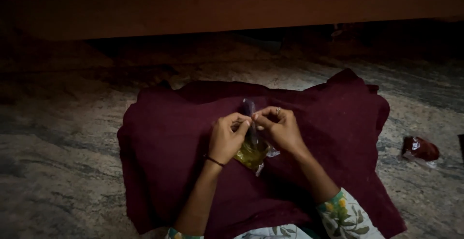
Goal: The recorder extracts a blue ribbon from a package and begins folding it or wrapping it around their hand.
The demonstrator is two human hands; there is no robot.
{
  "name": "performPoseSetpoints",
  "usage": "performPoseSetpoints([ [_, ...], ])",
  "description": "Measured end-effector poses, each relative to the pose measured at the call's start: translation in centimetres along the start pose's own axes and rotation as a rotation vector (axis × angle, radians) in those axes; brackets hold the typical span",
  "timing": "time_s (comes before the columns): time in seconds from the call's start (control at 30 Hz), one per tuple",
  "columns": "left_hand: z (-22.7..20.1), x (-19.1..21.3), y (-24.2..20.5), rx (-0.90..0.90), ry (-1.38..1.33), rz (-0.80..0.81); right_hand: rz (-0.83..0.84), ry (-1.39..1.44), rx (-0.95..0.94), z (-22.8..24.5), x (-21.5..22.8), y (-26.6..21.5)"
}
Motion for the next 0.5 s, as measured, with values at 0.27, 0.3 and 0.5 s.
performPoseSetpoints([
  [0.27,4.7,-0.9,1.3,-0.02,-0.388,0.008,0.102,0.498,-0.316,3.3,0.2,-1.4],
  [0.3,4.4,-1.0,1.3,-0.031,-0.353,-0.025,0.148,0.614,-0.353,3.0,-0.2,-1.4],
  [0.5,0.1,-1.7,1.0,0.013,0.079,-0.031,0.046,0.139,-0.061,3.0,-0.7,-0.3],
])
Point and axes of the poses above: each hand's wrist, its own y-axis towards the middle knuckle, its own x-axis out of the back of the hand, z = x × y, the point moved 4 cm from there along y, towards the middle knuckle, and after that the axes turned 6 degrees about -y, right-handed, at the moved point
